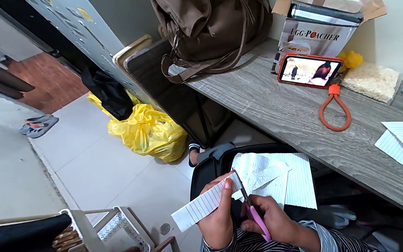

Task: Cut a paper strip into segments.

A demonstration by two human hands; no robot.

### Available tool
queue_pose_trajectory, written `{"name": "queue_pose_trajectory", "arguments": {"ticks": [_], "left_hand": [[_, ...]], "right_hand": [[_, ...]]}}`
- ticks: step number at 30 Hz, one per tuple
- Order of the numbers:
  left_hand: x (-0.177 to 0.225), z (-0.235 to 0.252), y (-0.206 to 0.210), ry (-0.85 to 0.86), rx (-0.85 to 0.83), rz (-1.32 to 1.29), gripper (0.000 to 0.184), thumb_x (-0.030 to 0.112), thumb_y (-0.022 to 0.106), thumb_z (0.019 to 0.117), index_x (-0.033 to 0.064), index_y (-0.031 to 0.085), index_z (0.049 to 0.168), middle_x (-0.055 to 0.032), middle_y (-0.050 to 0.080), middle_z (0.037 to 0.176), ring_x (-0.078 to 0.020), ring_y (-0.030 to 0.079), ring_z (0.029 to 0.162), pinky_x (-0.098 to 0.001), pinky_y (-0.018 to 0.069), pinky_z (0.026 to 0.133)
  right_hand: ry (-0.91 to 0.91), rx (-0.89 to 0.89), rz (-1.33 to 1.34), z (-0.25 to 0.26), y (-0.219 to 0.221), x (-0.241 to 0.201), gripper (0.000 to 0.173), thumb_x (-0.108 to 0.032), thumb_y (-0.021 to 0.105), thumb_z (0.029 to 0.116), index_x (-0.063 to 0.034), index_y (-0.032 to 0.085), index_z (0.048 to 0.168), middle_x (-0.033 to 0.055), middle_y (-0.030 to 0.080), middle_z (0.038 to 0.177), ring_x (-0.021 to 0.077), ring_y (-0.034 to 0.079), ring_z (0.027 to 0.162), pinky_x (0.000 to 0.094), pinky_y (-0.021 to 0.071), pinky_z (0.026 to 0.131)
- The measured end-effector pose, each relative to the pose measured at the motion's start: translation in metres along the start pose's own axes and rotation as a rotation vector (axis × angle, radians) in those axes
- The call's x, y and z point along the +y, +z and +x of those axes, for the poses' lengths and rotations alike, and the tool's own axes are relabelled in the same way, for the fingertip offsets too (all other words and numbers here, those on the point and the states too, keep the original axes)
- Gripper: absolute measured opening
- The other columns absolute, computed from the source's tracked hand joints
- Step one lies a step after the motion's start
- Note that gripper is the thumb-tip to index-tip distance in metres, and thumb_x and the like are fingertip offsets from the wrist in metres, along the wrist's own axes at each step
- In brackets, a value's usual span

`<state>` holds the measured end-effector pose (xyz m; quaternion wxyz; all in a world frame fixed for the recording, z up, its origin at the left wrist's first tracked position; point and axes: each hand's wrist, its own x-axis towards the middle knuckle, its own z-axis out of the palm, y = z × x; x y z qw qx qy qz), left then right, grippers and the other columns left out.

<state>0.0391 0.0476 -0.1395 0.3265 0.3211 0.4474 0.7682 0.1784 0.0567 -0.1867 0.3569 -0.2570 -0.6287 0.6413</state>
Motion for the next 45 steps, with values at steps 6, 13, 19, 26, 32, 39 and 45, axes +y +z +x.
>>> {"name": "queue_pose_trajectory", "arguments": {"ticks": [6, 13, 19, 26, 32, 39, 45], "left_hand": [[-0.0002, 0.0004, -0.0005, 0.010, -0.001, 0.004, 0.005, 0.008, 0.070, 0.0904, 0.0087, 0.075, 0.092, -0.0049, 0.079, 0.093, -0.0127, 0.077, 0.084, -0.0276, 0.0639, 0.077], [0.0001, -0.0006, -0.0003, -0.005, -0.013, -0.009, 0.006, 0.009, 0.070, 0.0912, 0.0087, 0.075, 0.092, -0.0059, 0.079, 0.094, -0.0132, 0.077, 0.085, -0.0280, 0.0637, 0.078], [-0.0006, 0.0002, -0.0014, 0.014, -0.005, 0.004, 0.005, 0.010, 0.070, 0.0907, 0.0090, 0.075, 0.092, -0.0049, 0.079, 0.093, -0.0129, 0.077, 0.085, -0.0280, 0.0639, 0.077], [0.0007, -0.0005, -0.0007, -0.013, -0.007, -0.002, 0.005, 0.010, 0.071, 0.0904, 0.0092, 0.075, 0.092, -0.0058, 0.079, 0.094, -0.0137, 0.077, 0.085, -0.0283, 0.0638, 0.078], [0.0010, -0.0002, 0.0008, 0.005, -0.003, -0.002, 0.005, 0.008, 0.070, 0.0901, 0.0092, 0.075, 0.092, -0.0049, 0.079, 0.094, -0.0126, 0.077, 0.084, -0.0276, 0.0637, 0.077], [0.0015, 0.0002, 0.0009, -0.005, 0.000, 0.003, 0.006, 0.007, 0.069, 0.0904, 0.0082, 0.075, 0.092, -0.0051, 0.079, 0.093, -0.0125, 0.077, 0.084, -0.0276, 0.0638, 0.077], [0.0004, 0.0007, 0.0005, -0.013, -0.002, -0.002, 0.006, 0.007, 0.069, 0.0903, 0.0072, 0.075, 0.092, -0.0059, 0.079, 0.093, -0.0135, 0.077, 0.084, -0.0284, 0.0639, 0.078]], "right_hand": [[0.008, -0.011, 0.019, -0.0003, -0.0001, 0.0004, 0.031, -0.027, 0.076, 0.0919, 0.0019, 0.065, 0.097, -0.0055, 0.058, 0.068, -0.0084, 0.049, 0.059, 0.0092, 0.0402, 0.055], [0.008, -0.029, -0.016, -0.0001, -0.0005, -0.0011, 0.034, -0.027, 0.076, 0.0912, 0.0032, 0.064, 0.102, -0.0047, 0.055, 0.068, -0.0082, 0.047, 0.059, 0.0092, 0.0384, 0.055], [-0.010, 0.010, 0.027, -0.0011, 0.0003, 0.0011, 0.030, -0.026, 0.078, 0.0910, 0.0017, 0.066, 0.092, -0.0043, 0.061, 0.068, -0.0079, 0.052, 0.058, 0.0098, 0.0427, 0.054], [0.038, -0.058, -0.032, 0.0004, -0.0006, -0.0031, 0.040, -0.030, 0.076, 0.0910, 0.0037, 0.062, 0.109, -0.0022, 0.059, 0.074, -0.0060, 0.051, 0.063, 0.0108, 0.0428, 0.059], [-0.005, 0.011, -0.018, 0.0001, 0.0003, -0.0005, 0.031, -0.025, 0.078, 0.0896, 0.0033, 0.066, 0.095, -0.0050, 0.056, 0.066, -0.0087, 0.046, 0.058, 0.0088, 0.0376, 0.054], [0.017, -0.025, -0.011, -0.0001, 0.0002, -0.0008, 0.033, -0.027, 0.076, 0.0914, 0.0022, 0.064, 0.101, -0.0050, 0.057, 0.069, -0.0078, 0.048, 0.059, 0.0097, 0.0399, 0.055], [0.032, -0.041, -0.026, 0.0015, -0.0005, -0.0030, 0.038, -0.029, 0.077, 0.0909, 0.0033, 0.063, 0.105, -0.0045, 0.056, 0.069, -0.0077, 0.048, 0.059, 0.0097, 0.0395, 0.056]]}}
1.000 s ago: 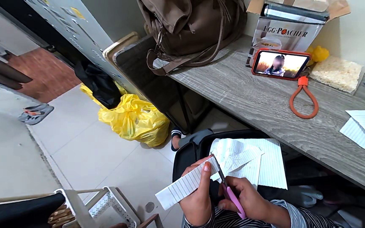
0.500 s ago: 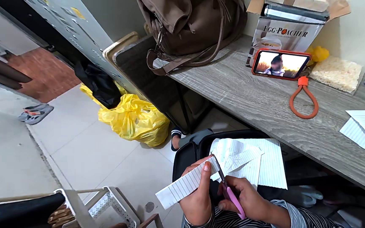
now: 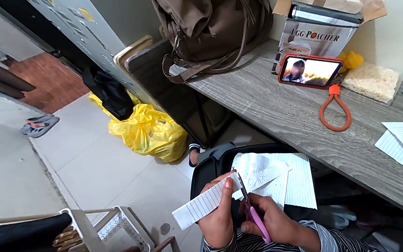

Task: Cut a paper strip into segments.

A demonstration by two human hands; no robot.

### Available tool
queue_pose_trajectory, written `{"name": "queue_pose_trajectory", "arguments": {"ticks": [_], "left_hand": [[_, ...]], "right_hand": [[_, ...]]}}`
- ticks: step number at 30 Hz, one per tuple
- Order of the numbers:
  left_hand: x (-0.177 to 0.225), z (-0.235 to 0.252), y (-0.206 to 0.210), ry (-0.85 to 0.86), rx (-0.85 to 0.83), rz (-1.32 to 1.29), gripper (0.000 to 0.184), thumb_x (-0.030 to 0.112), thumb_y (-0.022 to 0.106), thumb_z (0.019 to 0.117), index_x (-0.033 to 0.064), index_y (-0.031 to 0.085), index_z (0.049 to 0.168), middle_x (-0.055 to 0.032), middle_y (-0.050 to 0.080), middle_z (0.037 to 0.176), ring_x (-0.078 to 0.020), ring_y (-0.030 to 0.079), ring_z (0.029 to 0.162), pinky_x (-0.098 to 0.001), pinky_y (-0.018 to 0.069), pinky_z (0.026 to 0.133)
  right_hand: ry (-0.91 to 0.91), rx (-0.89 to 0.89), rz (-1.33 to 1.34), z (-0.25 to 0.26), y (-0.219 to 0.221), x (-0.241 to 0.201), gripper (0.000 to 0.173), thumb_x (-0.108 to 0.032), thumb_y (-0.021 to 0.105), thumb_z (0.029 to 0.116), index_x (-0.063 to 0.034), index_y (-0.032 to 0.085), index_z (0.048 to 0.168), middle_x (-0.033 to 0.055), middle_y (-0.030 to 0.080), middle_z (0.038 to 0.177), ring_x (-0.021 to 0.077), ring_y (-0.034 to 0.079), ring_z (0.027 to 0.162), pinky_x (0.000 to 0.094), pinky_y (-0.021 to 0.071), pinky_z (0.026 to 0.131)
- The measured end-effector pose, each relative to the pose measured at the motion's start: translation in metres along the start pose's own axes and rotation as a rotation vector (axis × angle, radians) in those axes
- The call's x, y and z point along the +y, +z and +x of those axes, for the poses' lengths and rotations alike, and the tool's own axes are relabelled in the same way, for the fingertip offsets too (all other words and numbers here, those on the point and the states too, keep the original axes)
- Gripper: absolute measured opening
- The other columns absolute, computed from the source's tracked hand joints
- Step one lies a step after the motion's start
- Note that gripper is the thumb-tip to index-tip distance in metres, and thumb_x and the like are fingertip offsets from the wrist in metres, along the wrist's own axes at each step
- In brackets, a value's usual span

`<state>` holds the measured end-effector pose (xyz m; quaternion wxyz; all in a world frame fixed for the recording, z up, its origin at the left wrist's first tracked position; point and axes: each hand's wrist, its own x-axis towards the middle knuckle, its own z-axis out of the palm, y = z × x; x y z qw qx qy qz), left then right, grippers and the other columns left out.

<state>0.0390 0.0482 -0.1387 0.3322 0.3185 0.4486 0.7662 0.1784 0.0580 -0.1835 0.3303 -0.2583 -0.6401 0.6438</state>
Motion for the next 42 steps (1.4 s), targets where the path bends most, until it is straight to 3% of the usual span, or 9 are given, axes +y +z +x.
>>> {"name": "queue_pose_trajectory", "arguments": {"ticks": [8, 15, 19, 23, 30, 38, 42], "left_hand": [[-0.0005, 0.0014, -0.0005, 0.025, 0.007, -0.001, 0.005, 0.009, 0.071, 0.0897, 0.0072, 0.075, 0.093, -0.0057, 0.079, 0.092, -0.0132, 0.077, 0.084, -0.0283, 0.0638, 0.077], [0.0005, 0.0002, 0.0002, 0.008, -0.003, 0.002, 0.006, 0.008, 0.070, 0.0900, 0.0064, 0.075, 0.093, -0.0063, 0.079, 0.092, -0.0142, 0.077, 0.083, -0.0285, 0.0641, 0.077], [-0.0007, 0.0003, -0.0002, 0.017, -0.008, 0.001, 0.006, 0.008, 0.070, 0.0904, 0.0072, 0.075, 0.093, -0.0058, 0.079, 0.092, -0.0133, 0.077, 0.084, -0.0280, 0.0638, 0.077], [-0.0013, 0.0006, -0.0006, 0.022, 0.014, -0.003, 0.005, 0.008, 0.071, 0.0895, 0.0069, 0.075, 0.093, -0.0064, 0.079, 0.092, -0.0137, 0.077, 0.084, -0.0286, 0.0640, 0.077], [0.0004, -0.0008, 0.0004, -0.003, 0.003, 0.002, 0.005, 0.008, 0.070, 0.0903, 0.0078, 0.075, 0.093, -0.0058, 0.079, 0.093, -0.0145, 0.077, 0.084, -0.0291, 0.0643, 0.077], [-0.0014, 0.0006, -0.0008, 0.033, -0.014, -0.006, 0.006, 0.009, 0.071, 0.0909, 0.0072, 0.076, 0.094, -0.0057, 0.079, 0.094, -0.0137, 0.076, 0.085, -0.0286, 0.0638, 0.078], [-0.0005, -0.0004, 0.0010, 0.017, -0.007, -0.004, 0.005, 0.007, 0.070, 0.0907, 0.0070, 0.075, 0.093, -0.0050, 0.079, 0.094, -0.0132, 0.076, 0.086, -0.0289, 0.0639, 0.079]], "right_hand": [[-0.034, 0.050, 0.040, -0.0009, 0.0010, 0.0033, 0.029, -0.026, 0.078, 0.0903, 0.0003, 0.066, 0.091, -0.0056, 0.059, 0.066, -0.0084, 0.050, 0.057, 0.0093, 0.0413, 0.053], [0.018, -0.026, 0.000, 0.0003, -0.0007, -0.0005, 0.039, -0.030, 0.076, 0.0917, 0.0023, 0.062, 0.108, -0.0044, 0.057, 0.073, -0.0072, 0.050, 0.062, 0.0100, 0.0415, 0.058], [-0.032, 0.021, 0.002, -0.0002, 0.0001, 0.0025, 0.033, -0.027, 0.076, 0.0915, 0.0030, 0.064, 0.098, -0.0047, 0.056, 0.068, -0.0081, 0.047, 0.059, 0.0091, 0.0382, 0.055], [-0.032, 0.038, 0.033, -0.0008, -0.0008, 0.0032, 0.028, -0.025, 0.078, 0.0910, 0.0007, 0.066, 0.092, -0.0046, 0.060, 0.067, -0.0080, 0.051, 0.057, 0.0095, 0.0424, 0.054], [0.018, -0.017, -0.009, -0.0007, -0.0004, -0.0003, 0.041, -0.032, 0.076, 0.0912, 0.0027, 0.062, 0.108, -0.0031, 0.058, 0.074, -0.0063, 0.050, 0.062, 0.0106, 0.0415, 0.058], [-0.032, 0.056, 0.035, -0.0019, 0.0005, 0.0038, 0.027, -0.024, 0.078, 0.0901, 0.0011, 0.066, 0.094, -0.0059, 0.059, 0.068, -0.0091, 0.049, 0.058, 0.0087, 0.0409, 0.054], [-0.035, 0.033, 0.039, -0.0026, 0.0002, 0.0049, 0.033, -0.029, 0.076, 0.0924, 0.0009, 0.065, 0.098, -0.0055, 0.059, 0.070, -0.0086, 0.051, 0.060, 0.0093, 0.0429, 0.056]]}}
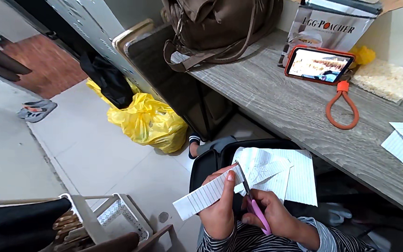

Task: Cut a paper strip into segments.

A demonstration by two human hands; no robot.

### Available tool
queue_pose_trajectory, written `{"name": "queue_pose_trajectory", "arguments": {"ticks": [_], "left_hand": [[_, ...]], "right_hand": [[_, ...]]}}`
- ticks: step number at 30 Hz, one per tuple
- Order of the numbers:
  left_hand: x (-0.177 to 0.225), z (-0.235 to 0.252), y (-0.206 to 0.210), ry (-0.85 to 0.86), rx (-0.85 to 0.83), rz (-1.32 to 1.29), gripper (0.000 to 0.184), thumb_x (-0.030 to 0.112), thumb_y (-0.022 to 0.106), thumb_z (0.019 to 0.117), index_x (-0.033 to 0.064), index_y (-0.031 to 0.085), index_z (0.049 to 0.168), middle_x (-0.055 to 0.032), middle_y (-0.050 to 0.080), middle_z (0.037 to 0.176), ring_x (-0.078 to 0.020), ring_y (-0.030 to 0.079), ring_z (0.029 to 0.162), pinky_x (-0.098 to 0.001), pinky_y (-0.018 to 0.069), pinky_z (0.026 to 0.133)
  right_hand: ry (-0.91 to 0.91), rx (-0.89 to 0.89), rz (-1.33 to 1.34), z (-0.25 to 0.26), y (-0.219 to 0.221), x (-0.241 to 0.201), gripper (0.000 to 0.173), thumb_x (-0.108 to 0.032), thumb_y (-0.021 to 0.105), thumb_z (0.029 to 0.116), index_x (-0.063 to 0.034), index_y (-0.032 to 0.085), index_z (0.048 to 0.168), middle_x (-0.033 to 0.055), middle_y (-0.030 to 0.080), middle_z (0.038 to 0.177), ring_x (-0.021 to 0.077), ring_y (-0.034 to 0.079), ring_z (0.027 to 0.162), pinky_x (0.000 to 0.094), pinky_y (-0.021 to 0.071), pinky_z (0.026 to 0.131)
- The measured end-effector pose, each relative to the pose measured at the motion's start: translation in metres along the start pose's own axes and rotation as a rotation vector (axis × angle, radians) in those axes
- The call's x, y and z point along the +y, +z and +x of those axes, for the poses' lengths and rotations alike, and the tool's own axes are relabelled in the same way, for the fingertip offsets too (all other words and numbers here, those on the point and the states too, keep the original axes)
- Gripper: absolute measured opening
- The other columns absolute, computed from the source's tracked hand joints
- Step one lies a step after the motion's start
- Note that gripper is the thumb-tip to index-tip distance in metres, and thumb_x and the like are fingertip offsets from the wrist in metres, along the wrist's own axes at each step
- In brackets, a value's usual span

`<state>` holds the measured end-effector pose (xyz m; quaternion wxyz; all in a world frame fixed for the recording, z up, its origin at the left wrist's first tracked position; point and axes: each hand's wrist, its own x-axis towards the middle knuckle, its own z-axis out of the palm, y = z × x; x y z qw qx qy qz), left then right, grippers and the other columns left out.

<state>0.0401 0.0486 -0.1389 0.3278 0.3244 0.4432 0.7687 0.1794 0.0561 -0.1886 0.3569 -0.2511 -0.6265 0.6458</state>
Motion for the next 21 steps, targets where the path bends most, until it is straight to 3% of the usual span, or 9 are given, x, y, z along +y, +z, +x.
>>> {"name": "queue_pose_trajectory", "arguments": {"ticks": [2, 6, 16, 21], "left_hand": [[0.0004, -0.0001, 0.0000, -0.007, -0.005, -0.003, 0.006, 0.008, 0.070, 0.0913, 0.0070, 0.075, 0.093, -0.0051, 0.079, 0.094, -0.0130, 0.076, 0.085, -0.0282, 0.0636, 0.078], [0.0016, 0.0001, 0.0004, -0.002, -0.012, -0.016, 0.005, 0.007, 0.070, 0.0916, 0.0064, 0.075, 0.093, -0.0062, 0.079, 0.094, -0.0133, 0.076, 0.086, -0.0282, 0.0634, 0.079], [0.0013, 0.0000, -0.0002, 0.001, -0.014, -0.005, 0.006, 0.008, 0.070, 0.0915, 0.0077, 0.075, 0.093, -0.0051, 0.079, 0.095, -0.0130, 0.076, 0.087, -0.0280, 0.0632, 0.080], [0.0007, 0.0003, 0.0001, 0.022, 0.002, 0.001, 0.005, 0.007, 0.071, 0.0906, 0.0081, 0.076, 0.092, -0.0043, 0.079, 0.093, -0.0118, 0.076, 0.085, -0.0269, 0.0633, 0.078]], "right_hand": [[0.019, -0.040, -0.021, 0.0009, -0.0003, -0.0008, 0.039, -0.034, 0.074, 0.0930, 0.0019, 0.063, 0.105, -0.0055, 0.056, 0.073, -0.0086, 0.048, 0.063, 0.0091, 0.0407, 0.058], [0.036, -0.048, -0.022, 0.0017, -0.0004, -0.0019, 0.044, -0.038, 0.075, 0.0917, 0.0012, 0.062, 0.108, -0.0059, 0.056, 0.074, -0.0085, 0.049, 0.063, 0.0092, 0.0416, 0.058], [0.015, 0.007, -0.008, -0.0001, 0.0011, -0.0026, 0.030, -0.026, 0.077, 0.0907, 0.0002, 0.064, 0.098, -0.0080, 0.056, 0.070, -0.0107, 0.048, 0.061, 0.0073, 0.0400, 0.057], [0.013, 0.001, 0.006, -0.0006, 0.0005, -0.0002, 0.032, -0.030, 0.076, 0.0922, -0.0006, 0.066, 0.097, -0.0062, 0.061, 0.071, -0.0087, 0.052, 0.061, 0.0097, 0.0445, 0.056]]}}
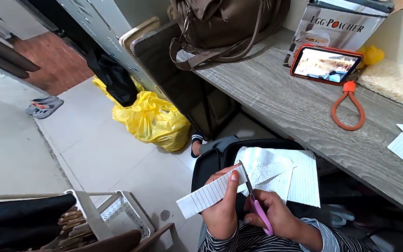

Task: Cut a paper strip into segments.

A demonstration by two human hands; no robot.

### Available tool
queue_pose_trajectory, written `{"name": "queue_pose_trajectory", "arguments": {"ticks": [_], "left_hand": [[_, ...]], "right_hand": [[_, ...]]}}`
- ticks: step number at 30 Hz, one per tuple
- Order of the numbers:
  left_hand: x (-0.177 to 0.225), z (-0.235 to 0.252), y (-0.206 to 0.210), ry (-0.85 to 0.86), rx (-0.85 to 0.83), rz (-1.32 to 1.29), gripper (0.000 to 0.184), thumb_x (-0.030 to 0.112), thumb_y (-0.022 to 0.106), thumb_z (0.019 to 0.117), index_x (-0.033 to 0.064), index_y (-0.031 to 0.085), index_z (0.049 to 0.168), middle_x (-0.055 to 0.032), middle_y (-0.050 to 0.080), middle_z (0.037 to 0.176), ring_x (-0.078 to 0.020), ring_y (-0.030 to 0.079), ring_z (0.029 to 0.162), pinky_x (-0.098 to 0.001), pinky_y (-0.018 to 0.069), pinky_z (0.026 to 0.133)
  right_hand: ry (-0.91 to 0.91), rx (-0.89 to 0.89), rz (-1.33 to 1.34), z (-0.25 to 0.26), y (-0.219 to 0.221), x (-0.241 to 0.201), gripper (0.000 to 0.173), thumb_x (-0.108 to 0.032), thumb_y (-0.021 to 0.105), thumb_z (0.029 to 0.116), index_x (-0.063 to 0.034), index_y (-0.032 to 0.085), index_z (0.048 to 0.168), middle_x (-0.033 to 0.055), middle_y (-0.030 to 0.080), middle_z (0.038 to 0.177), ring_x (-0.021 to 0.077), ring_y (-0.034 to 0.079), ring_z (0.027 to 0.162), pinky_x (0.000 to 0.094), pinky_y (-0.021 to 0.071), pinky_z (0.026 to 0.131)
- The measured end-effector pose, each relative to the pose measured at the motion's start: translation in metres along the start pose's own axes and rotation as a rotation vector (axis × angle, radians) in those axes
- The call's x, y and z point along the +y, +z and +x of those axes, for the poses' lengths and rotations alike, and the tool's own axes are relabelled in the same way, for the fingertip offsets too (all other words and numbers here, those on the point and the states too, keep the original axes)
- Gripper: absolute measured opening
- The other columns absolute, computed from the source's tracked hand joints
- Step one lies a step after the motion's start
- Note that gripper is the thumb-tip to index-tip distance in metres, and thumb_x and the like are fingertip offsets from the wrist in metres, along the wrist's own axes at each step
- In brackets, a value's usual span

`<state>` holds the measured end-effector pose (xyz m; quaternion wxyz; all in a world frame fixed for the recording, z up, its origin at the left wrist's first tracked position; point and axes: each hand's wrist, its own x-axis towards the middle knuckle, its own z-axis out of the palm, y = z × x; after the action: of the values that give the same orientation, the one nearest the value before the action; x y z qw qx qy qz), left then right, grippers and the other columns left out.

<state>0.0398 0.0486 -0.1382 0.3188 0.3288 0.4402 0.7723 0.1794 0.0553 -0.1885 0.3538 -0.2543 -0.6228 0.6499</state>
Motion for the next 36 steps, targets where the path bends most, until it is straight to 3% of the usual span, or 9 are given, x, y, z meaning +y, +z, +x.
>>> {"name": "queue_pose_trajectory", "arguments": {"ticks": [4, 13, 18, 22, 28, 31, 36], "left_hand": [[-0.0004, -0.0005, -0.0014, -0.007, -0.020, 0.001, 0.005, 0.009, 0.071, 0.0911, 0.0077, 0.075, 0.093, -0.0050, 0.079, 0.094, -0.0132, 0.076, 0.084, -0.0277, 0.0637, 0.078], [-0.0005, 0.0007, -0.0016, -0.005, -0.008, 0.006, 0.005, 0.010, 0.072, 0.0908, 0.0077, 0.076, 0.093, -0.0052, 0.079, 0.093, -0.0127, 0.076, 0.085, -0.0277, 0.0637, 0.078], [-0.0009, 0.0002, -0.0024, -0.028, -0.003, 0.010, 0.006, 0.008, 0.070, 0.0909, 0.0069, 0.075, 0.094, -0.0059, 0.079, 0.093, -0.0136, 0.077, 0.084, -0.0279, 0.0639, 0.077], [-0.0001, 0.0005, -0.0017, -0.030, -0.011, 0.005, 0.006, 0.008, 0.070, 0.0908, 0.0069, 0.075, 0.094, -0.0061, 0.079, 0.093, -0.0136, 0.076, 0.084, -0.0279, 0.0637, 0.077], [-0.0001, 0.0004, -0.0014, -0.013, -0.005, 0.006, 0.005, 0.009, 0.070, 0.0906, 0.0071, 0.075, 0.092, -0.0062, 0.079, 0.094, -0.0138, 0.077, 0.085, -0.0286, 0.0638, 0.078], [-0.0003, 0.0012, -0.0018, -0.013, 0.006, 0.017, 0.005, 0.009, 0.071, 0.0898, 0.0075, 0.075, 0.092, -0.0053, 0.079, 0.093, -0.0131, 0.076, 0.084, -0.0283, 0.0638, 0.077], [-0.0006, 0.0011, -0.0025, -0.019, -0.006, 0.007, 0.006, 0.009, 0.071, 0.0903, 0.0065, 0.075, 0.094, -0.0065, 0.079, 0.092, -0.0143, 0.077, 0.084, -0.0289, 0.0640, 0.077]], "right_hand": [[-0.002, -0.051, -0.028, 0.0020, -0.0013, -0.0015, 0.039, -0.033, 0.075, 0.0928, 0.0019, 0.062, 0.106, -0.0049, 0.057, 0.073, -0.0083, 0.049, 0.063, 0.0091, 0.0416, 0.058], [-0.021, 0.014, -0.010, 0.0015, -0.0003, -0.0006, 0.029, -0.025, 0.077, 0.0911, 0.0012, 0.066, 0.093, -0.0058, 0.058, 0.067, -0.0096, 0.048, 0.058, 0.0084, 0.0396, 0.054], [0.005, -0.070, -0.039, 0.0031, -0.0015, -0.0020, 0.041, -0.033, 0.075, 0.0928, 0.0031, 0.061, 0.108, -0.0029, 0.057, 0.075, -0.0065, 0.050, 0.064, 0.0103, 0.0420, 0.059], [0.013, -0.070, -0.050, 0.0033, -0.0014, -0.0034, 0.043, -0.033, 0.075, 0.0923, 0.0039, 0.061, 0.109, -0.0018, 0.058, 0.077, -0.0060, 0.051, 0.065, 0.0104, 0.0424, 0.059], [-0.017, -0.010, -0.042, 0.0031, -0.0011, -0.0016, 0.033, -0.028, 0.077, 0.0911, 0.0022, 0.064, 0.097, -0.0055, 0.055, 0.067, -0.0091, 0.046, 0.058, 0.0084, 0.0375, 0.055], [-0.030, 0.007, -0.025, 0.0021, -0.0005, -0.0005, 0.030, -0.026, 0.077, 0.0912, 0.0014, 0.065, 0.093, -0.0050, 0.057, 0.065, -0.0084, 0.048, 0.057, 0.0090, 0.0397, 0.053], [0.016, -0.059, -0.049, 0.0031, -0.0007, -0.0038, 0.038, -0.030, 0.075, 0.0921, 0.0034, 0.062, 0.106, -0.0029, 0.057, 0.073, -0.0068, 0.049, 0.062, 0.0101, 0.0411, 0.058]]}}
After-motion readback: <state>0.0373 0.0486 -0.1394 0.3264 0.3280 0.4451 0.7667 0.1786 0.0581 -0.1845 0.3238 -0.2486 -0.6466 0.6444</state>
